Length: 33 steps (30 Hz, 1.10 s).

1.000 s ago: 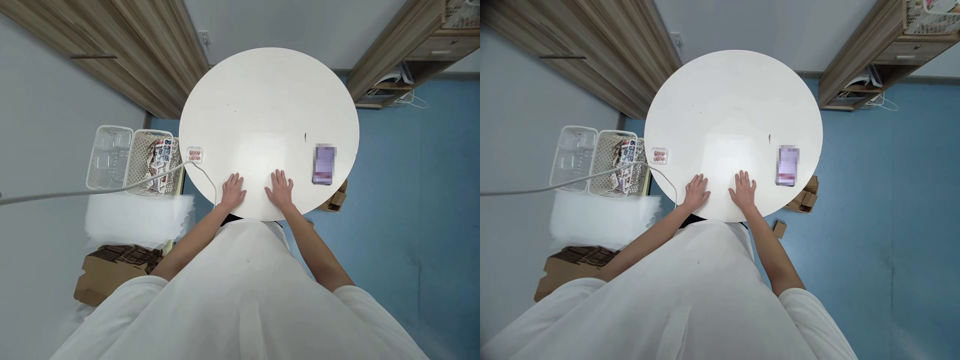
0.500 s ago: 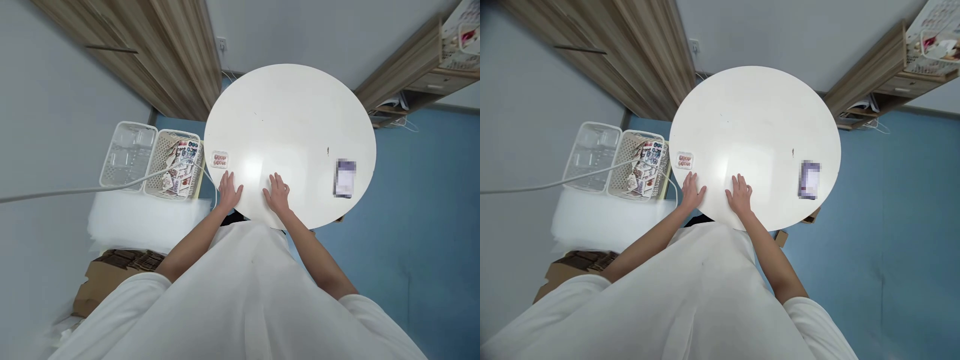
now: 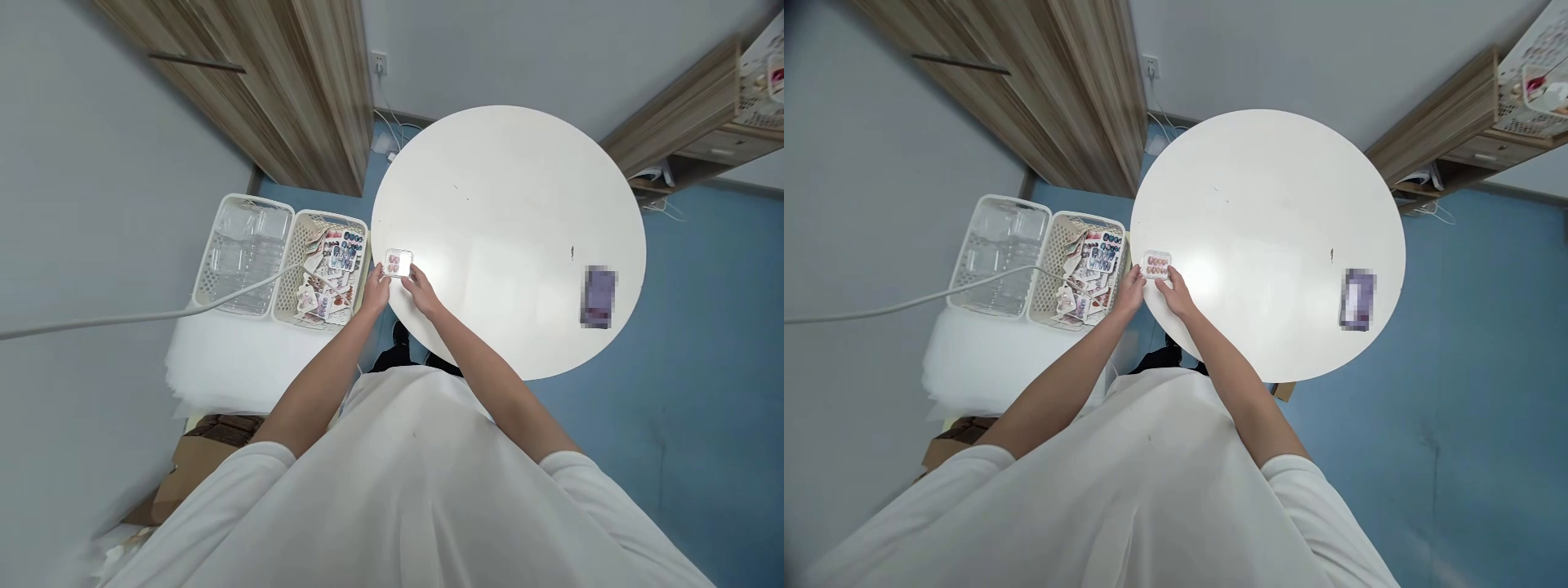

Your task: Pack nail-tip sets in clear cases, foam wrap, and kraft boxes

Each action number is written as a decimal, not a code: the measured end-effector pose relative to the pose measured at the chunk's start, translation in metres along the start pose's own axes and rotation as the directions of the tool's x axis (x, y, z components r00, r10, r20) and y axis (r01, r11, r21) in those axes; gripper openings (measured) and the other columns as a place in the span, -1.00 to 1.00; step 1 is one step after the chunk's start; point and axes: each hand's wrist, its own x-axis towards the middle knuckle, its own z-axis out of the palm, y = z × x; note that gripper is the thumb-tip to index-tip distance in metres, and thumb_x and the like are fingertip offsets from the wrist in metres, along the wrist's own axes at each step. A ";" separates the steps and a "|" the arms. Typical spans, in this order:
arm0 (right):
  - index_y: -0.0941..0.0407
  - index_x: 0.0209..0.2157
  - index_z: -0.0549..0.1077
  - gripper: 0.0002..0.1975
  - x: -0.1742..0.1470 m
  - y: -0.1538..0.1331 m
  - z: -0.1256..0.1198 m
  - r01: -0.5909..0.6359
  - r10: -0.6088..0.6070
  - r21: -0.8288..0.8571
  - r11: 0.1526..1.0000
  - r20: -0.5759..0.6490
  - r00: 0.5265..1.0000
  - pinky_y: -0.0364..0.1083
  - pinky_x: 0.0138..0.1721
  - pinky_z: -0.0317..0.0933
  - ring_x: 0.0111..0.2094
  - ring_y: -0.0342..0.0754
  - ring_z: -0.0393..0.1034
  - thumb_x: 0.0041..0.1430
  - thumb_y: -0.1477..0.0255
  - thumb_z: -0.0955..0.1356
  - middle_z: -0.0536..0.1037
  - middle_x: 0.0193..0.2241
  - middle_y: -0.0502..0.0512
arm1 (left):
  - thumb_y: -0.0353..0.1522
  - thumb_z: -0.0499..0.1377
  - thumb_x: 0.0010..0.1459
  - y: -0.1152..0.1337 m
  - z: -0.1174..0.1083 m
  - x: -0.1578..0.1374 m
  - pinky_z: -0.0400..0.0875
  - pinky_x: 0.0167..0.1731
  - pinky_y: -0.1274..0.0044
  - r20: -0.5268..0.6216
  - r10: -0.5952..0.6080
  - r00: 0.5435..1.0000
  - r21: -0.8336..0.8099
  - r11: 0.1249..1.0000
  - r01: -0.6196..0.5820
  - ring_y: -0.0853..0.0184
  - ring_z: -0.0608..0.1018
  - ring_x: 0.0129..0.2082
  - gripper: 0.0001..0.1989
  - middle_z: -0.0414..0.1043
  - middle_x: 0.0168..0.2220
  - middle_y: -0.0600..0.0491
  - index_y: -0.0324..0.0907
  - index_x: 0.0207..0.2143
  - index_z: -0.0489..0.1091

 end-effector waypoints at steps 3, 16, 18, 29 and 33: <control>0.11 0.15 0.10 -0.38 -0.003 0.003 0.003 -0.016 0.016 0.006 1.000 -0.004 1.000 0.05 0.13 0.03 0.19 0.03 -0.02 0.10 0.14 0.23 0.06 0.20 0.13 | -0.36 -0.01 0.07 0.006 -0.001 -0.005 0.24 0.03 0.41 0.006 -0.084 0.996 -0.113 0.990 0.084 0.20 0.33 0.06 -0.56 0.23 0.09 -0.07 -0.21 0.03 0.26; 0.06 0.10 0.18 -0.46 -0.086 0.053 -0.094 0.006 -0.021 -0.054 0.999 -0.279 0.960 0.01 0.02 0.19 0.07 -0.02 0.20 0.04 0.39 0.27 0.22 0.13 0.14 | -0.41 0.06 0.00 0.049 0.070 -0.058 0.34 -0.06 0.44 0.237 0.130 0.963 -0.160 0.983 -0.094 0.30 0.46 -0.14 -0.64 0.39 -0.10 -0.03 -0.22 -0.10 0.38; 0.07 0.09 0.21 -0.49 -0.102 0.067 -0.117 0.008 -0.032 -0.082 0.997 -0.298 0.954 0.01 0.00 0.21 -0.01 -0.05 0.29 0.04 0.45 0.24 0.29 0.08 0.14 | -0.42 0.06 -0.01 0.056 0.085 -0.068 0.37 -0.11 0.45 0.303 0.181 0.935 -0.153 0.978 -0.140 0.31 0.48 -0.18 -0.66 0.41 -0.14 -0.02 -0.21 -0.13 0.39; 0.09 -0.03 0.35 -0.60 -0.156 0.123 -0.191 0.062 -0.166 -0.359 0.931 -0.265 0.950 0.00 -0.14 0.30 -0.19 -0.07 0.38 0.08 0.51 0.15 0.42 -0.11 0.14 | -0.48 0.04 -0.05 0.069 0.151 -0.125 0.43 -0.18 0.45 0.446 0.304 0.842 -0.023 0.944 -0.328 0.34 0.50 -0.24 -0.64 0.43 -0.18 0.02 -0.16 -0.16 0.41; 0.13 -0.09 0.39 -0.62 -0.159 0.136 -0.193 0.090 -0.180 -0.384 0.919 -0.204 0.962 -0.02 -0.14 0.29 -0.19 -0.07 0.36 0.07 0.54 0.15 0.41 -0.12 0.16 | -0.49 0.04 -0.07 0.065 0.159 -0.139 0.43 -0.23 0.47 0.406 0.300 0.863 0.075 0.930 -0.359 0.35 0.50 -0.28 -0.64 0.45 -0.23 0.02 -0.17 -0.18 0.42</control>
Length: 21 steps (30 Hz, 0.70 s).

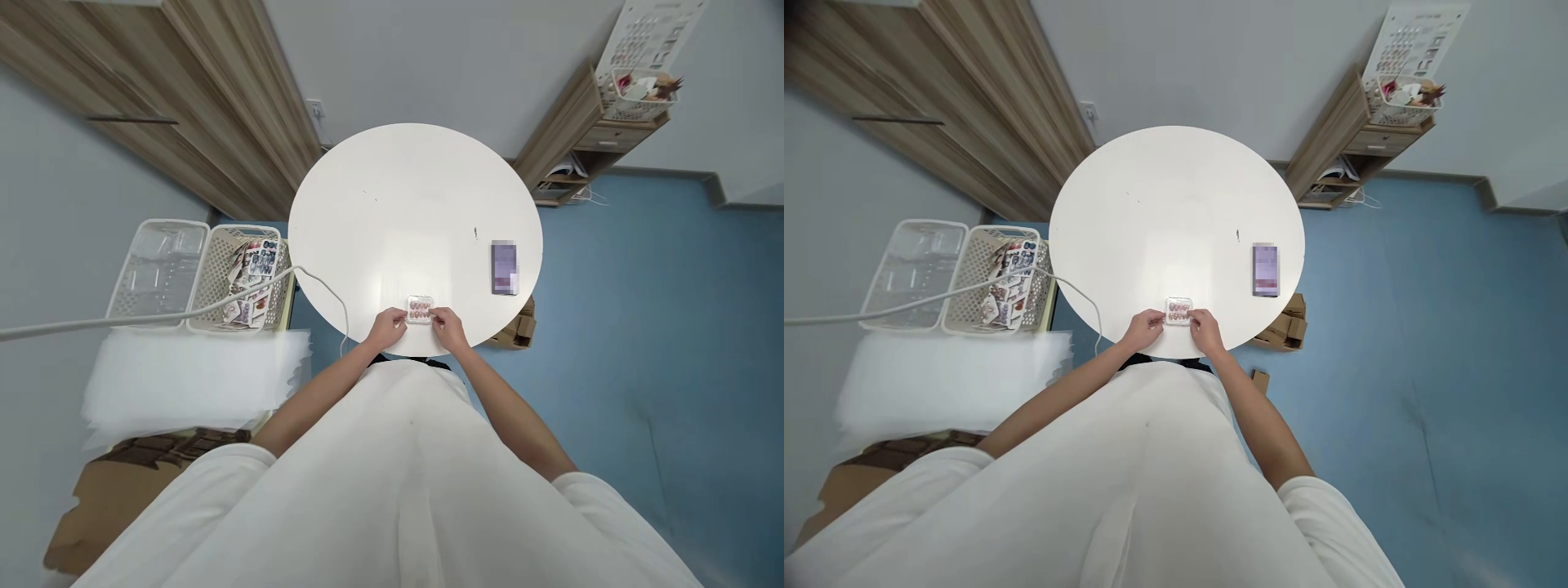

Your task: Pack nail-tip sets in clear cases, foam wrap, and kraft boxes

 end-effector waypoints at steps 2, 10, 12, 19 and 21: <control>0.12 -0.10 0.40 -0.61 -0.002 0.004 0.003 0.008 -0.008 -0.002 1.000 0.027 1.000 -0.01 -0.12 0.28 -0.18 -0.06 0.35 0.05 0.55 0.15 0.40 -0.12 0.15 | -0.49 0.03 -0.07 0.000 0.005 -0.004 0.44 -0.25 0.47 -0.029 -0.019 0.999 0.041 0.999 0.021 0.35 0.50 -0.30 -0.64 0.46 -0.25 0.02 -0.18 -0.19 0.43; 0.11 0.02 0.29 -0.57 -0.009 0.006 0.004 0.097 -0.082 -0.147 0.984 0.106 0.991 0.04 -0.02 0.19 0.00 0.03 0.23 0.06 0.44 0.24 0.26 0.01 0.20 | -0.46 0.04 -0.03 0.008 0.011 -0.009 0.36 -0.08 0.37 -0.071 0.009 0.997 0.243 0.970 0.008 0.25 0.43 -0.11 -0.59 0.37 -0.11 -0.04 -0.19 -0.07 0.33; 0.10 0.07 0.21 -0.47 -0.005 0.004 0.000 0.166 -0.135 -0.233 0.958 0.143 0.980 0.09 0.00 0.14 0.07 0.10 0.13 0.02 0.36 0.31 0.16 0.10 0.24 | -0.42 0.09 -0.03 0.011 0.008 -0.008 0.27 0.01 0.34 -0.044 0.095 0.994 0.319 0.945 -0.076 0.19 0.32 0.04 -0.50 0.24 0.04 -0.09 -0.19 0.03 0.23; 0.10 0.05 0.19 -0.49 0.022 -0.006 -0.008 0.435 -0.275 -0.406 0.804 0.395 0.877 0.11 0.02 0.08 0.18 0.14 -0.05 0.03 0.39 0.32 0.11 0.17 0.19 | -0.37 0.12 -0.04 0.008 0.000 -0.004 0.11 0.07 0.28 0.213 0.241 0.947 0.429 0.848 -0.312 0.13 0.22 0.12 -0.44 0.08 0.17 -0.15 -0.19 0.07 0.16; 0.12 0.00 0.24 -0.58 0.027 -0.008 -0.008 0.471 -0.284 -0.445 0.762 0.424 0.860 0.09 -0.01 0.12 0.15 0.14 0.00 0.06 0.43 0.28 0.16 0.15 0.21 | -0.37 0.10 -0.02 0.008 -0.001 -0.004 0.13 0.04 0.28 0.235 0.252 0.939 0.439 0.834 -0.334 0.12 0.27 0.07 -0.46 0.08 0.17 -0.16 -0.21 0.07 0.17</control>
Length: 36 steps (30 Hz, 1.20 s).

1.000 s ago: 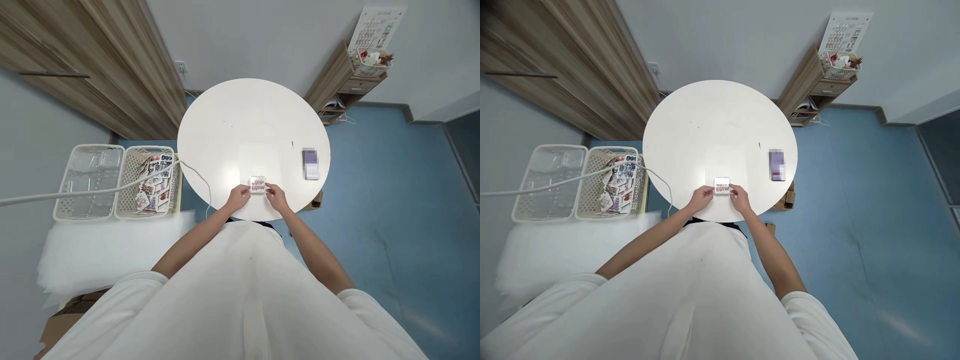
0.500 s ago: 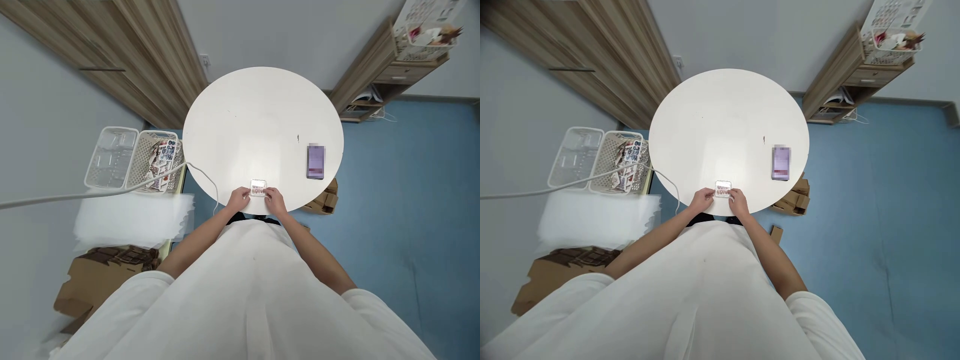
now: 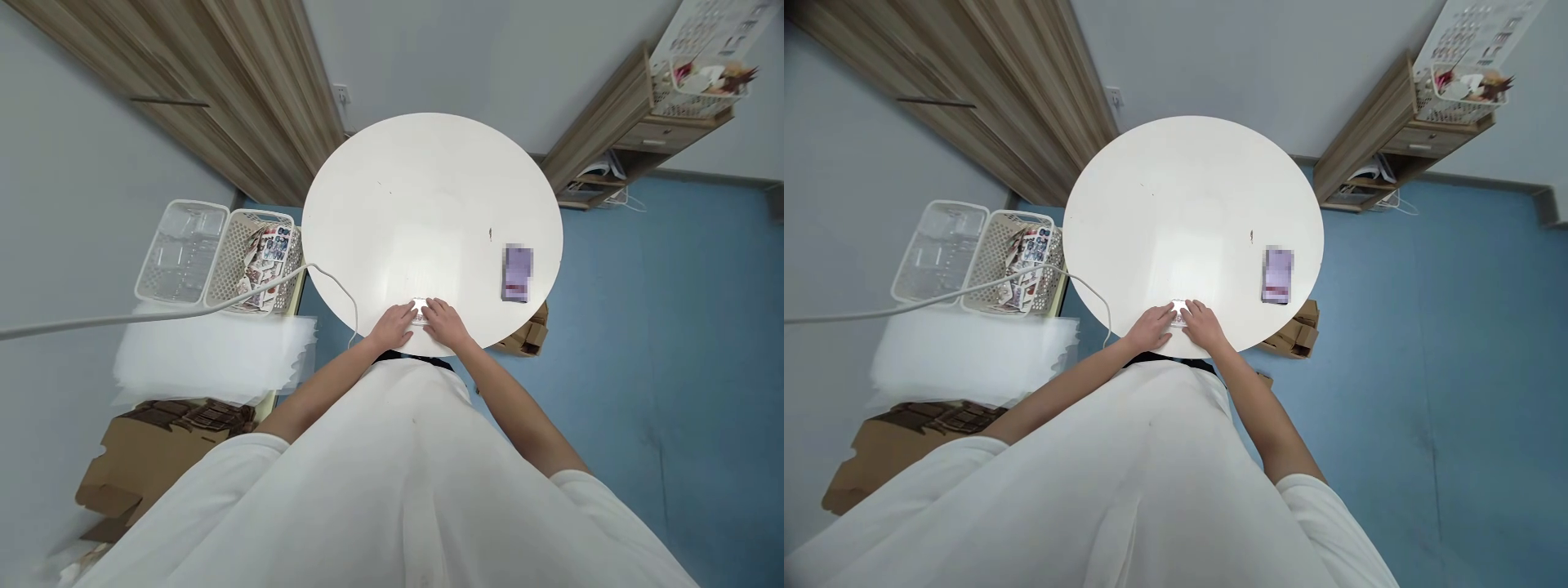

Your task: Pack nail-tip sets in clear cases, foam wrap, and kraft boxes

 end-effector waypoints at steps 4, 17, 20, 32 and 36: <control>0.17 -0.11 0.32 -0.70 0.004 -0.001 0.001 0.039 -0.038 -0.079 0.996 0.015 0.999 0.05 -0.09 0.20 0.12 0.14 0.06 0.09 0.51 0.21 0.22 0.11 0.27 | -0.35 0.08 0.01 0.000 -0.003 0.001 0.10 0.03 0.28 0.033 0.002 0.999 0.063 0.998 -0.005 0.11 0.31 0.03 -0.48 0.09 0.16 -0.15 -0.20 0.07 0.18; 0.17 -0.16 0.30 -0.75 0.001 -0.005 -0.015 0.095 -0.095 -0.088 0.992 -0.001 0.995 -0.01 -0.17 0.25 0.03 0.09 0.19 0.10 0.40 0.23 0.34 -0.03 0.26 | -0.42 -0.07 0.13 -0.003 -0.016 0.006 0.08 -0.02 0.32 0.003 0.112 0.994 0.273 0.956 -0.108 0.20 0.32 -0.02 -0.61 0.32 -0.03 -0.07 -0.17 0.04 0.18; 0.16 -0.01 0.22 -0.49 -0.009 -0.017 -0.016 0.022 -0.029 -0.084 0.996 -0.087 0.996 0.06 -0.07 0.16 0.16 0.19 -0.02 0.02 0.23 0.31 0.14 0.14 0.29 | -0.42 -0.06 0.13 -0.005 -0.019 0.005 0.11 -0.06 0.34 0.011 0.146 0.989 0.277 0.950 -0.143 0.22 0.35 -0.08 -0.62 0.35 -0.09 -0.07 -0.17 0.02 0.19; 0.05 -0.03 0.33 -0.66 -0.028 -0.040 0.016 -0.244 0.321 0.271 0.931 -0.289 0.902 -0.06 -0.10 0.25 -0.04 -0.06 0.30 0.21 0.45 0.11 0.43 -0.06 0.07 | -0.35 -0.05 0.16 -0.017 -0.031 -0.002 0.18 -0.11 0.38 0.041 0.150 0.988 0.134 0.979 -0.154 0.26 0.41 -0.16 -0.73 0.42 -0.20 -0.01 -0.14 -0.10 0.28; 0.09 -0.01 0.32 -0.64 -0.027 -0.039 0.008 -0.262 0.375 0.368 0.892 -0.281 0.883 -0.03 -0.05 0.24 -0.04 -0.06 0.33 0.22 0.44 0.10 0.43 -0.04 0.08 | -0.28 -0.09 0.20 -0.022 -0.036 0.001 0.20 -0.10 0.36 0.026 0.108 0.994 0.012 0.994 -0.108 0.27 0.44 -0.17 -0.70 0.44 -0.18 0.02 -0.12 -0.08 0.29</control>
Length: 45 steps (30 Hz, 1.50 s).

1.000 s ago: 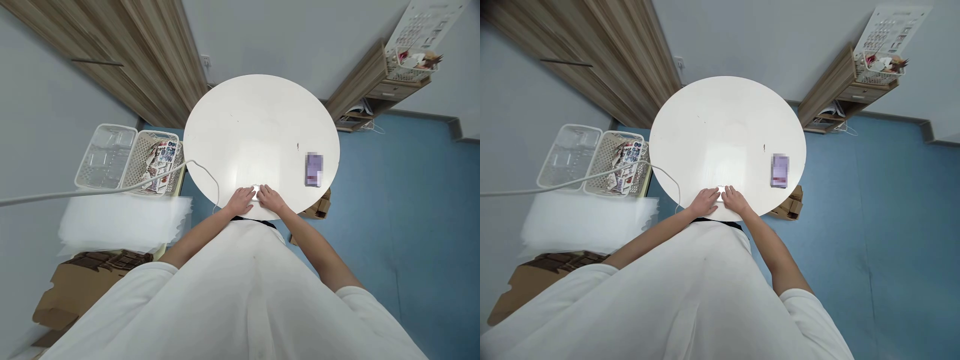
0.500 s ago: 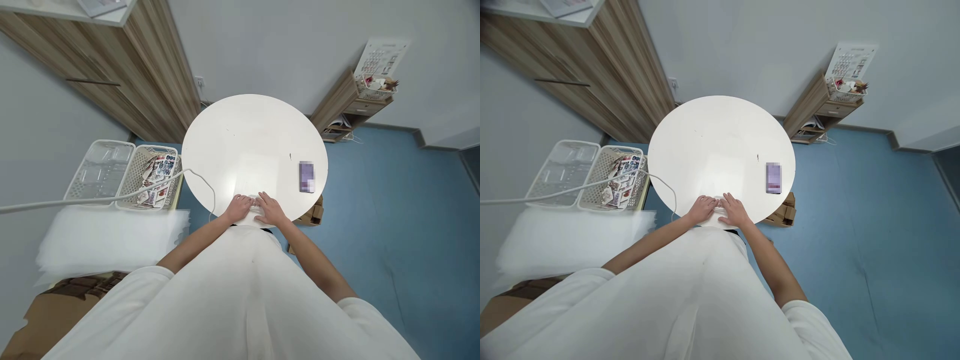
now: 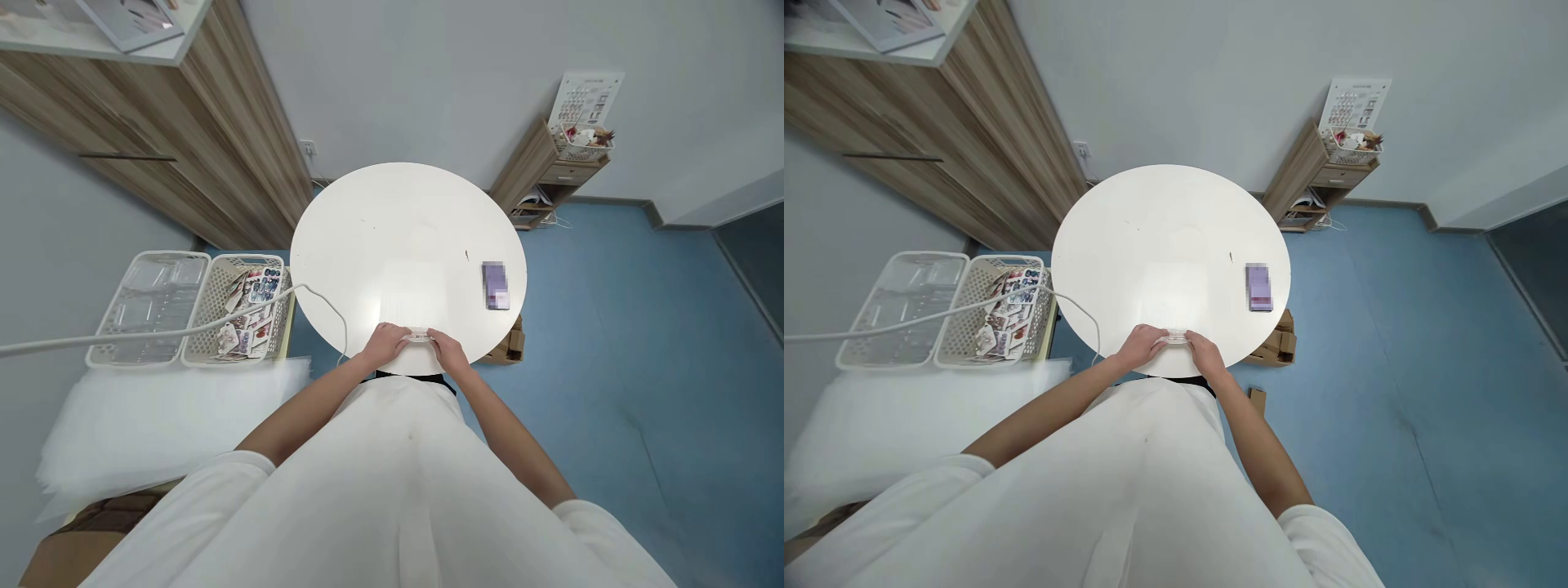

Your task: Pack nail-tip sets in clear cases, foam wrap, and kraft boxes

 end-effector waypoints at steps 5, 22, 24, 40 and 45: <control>0.07 -0.06 0.38 -0.67 0.020 0.001 -0.015 -0.019 0.017 0.045 0.999 0.026 1.000 0.01 -0.03 0.22 -0.06 -0.02 0.34 0.19 0.46 0.14 0.46 -0.08 0.08 | -0.21 -0.09 0.19 -0.006 -0.012 0.013 0.31 -0.16 0.45 0.040 -0.092 0.995 -0.238 0.966 0.099 0.30 0.47 -0.18 -0.66 0.45 -0.14 0.06 -0.11 -0.08 0.33; 0.08 -0.33 0.43 -0.84 0.110 0.031 -0.028 -0.339 0.228 0.307 0.889 0.346 0.910 -0.10 -0.23 0.23 -0.28 -0.12 0.37 0.06 0.45 0.24 0.51 -0.31 0.01 | -0.23 0.05 0.09 -0.002 -0.032 0.039 -0.15 0.12 0.18 -0.024 -0.027 0.999 0.151 0.988 0.030 0.11 0.17 0.15 -0.54 0.13 0.15 -0.08 -0.11 0.06 0.18; 0.08 -0.34 0.43 -0.84 0.112 0.033 -0.026 -0.359 0.238 0.305 0.882 0.368 0.899 -0.11 -0.24 0.23 -0.29 -0.12 0.37 0.06 0.45 0.23 0.51 -0.31 0.01 | -0.24 0.10 0.04 -0.002 -0.023 0.042 -0.18 0.12 0.17 0.064 0.010 0.998 0.159 0.987 -0.020 0.09 0.13 0.16 -0.44 0.07 0.19 -0.11 -0.13 0.11 0.10; 0.12 -0.01 0.31 -0.63 0.080 0.007 -0.015 -0.092 0.116 -0.204 0.975 0.108 0.987 0.12 0.00 0.00 0.04 0.12 0.13 0.13 0.54 0.18 0.30 0.02 0.26 | -0.26 0.16 -0.10 -0.013 -0.003 0.058 -0.05 0.05 0.25 0.207 -0.053 0.977 0.078 0.996 0.038 0.10 0.25 0.03 -0.33 0.21 0.04 -0.10 -0.16 0.10 0.08; 0.12 0.03 0.24 -0.62 0.048 -0.014 0.001 0.063 -0.018 -0.222 0.973 0.202 0.979 0.17 0.09 -0.15 0.14 0.12 0.03 0.15 0.40 0.21 0.22 0.12 0.24 | -0.22 0.13 -0.07 -0.008 -0.001 0.050 0.02 0.01 0.27 0.184 -0.034 0.982 0.101 0.995 0.015 0.10 0.27 0.01 -0.38 0.25 0.01 -0.10 -0.15 0.07 0.11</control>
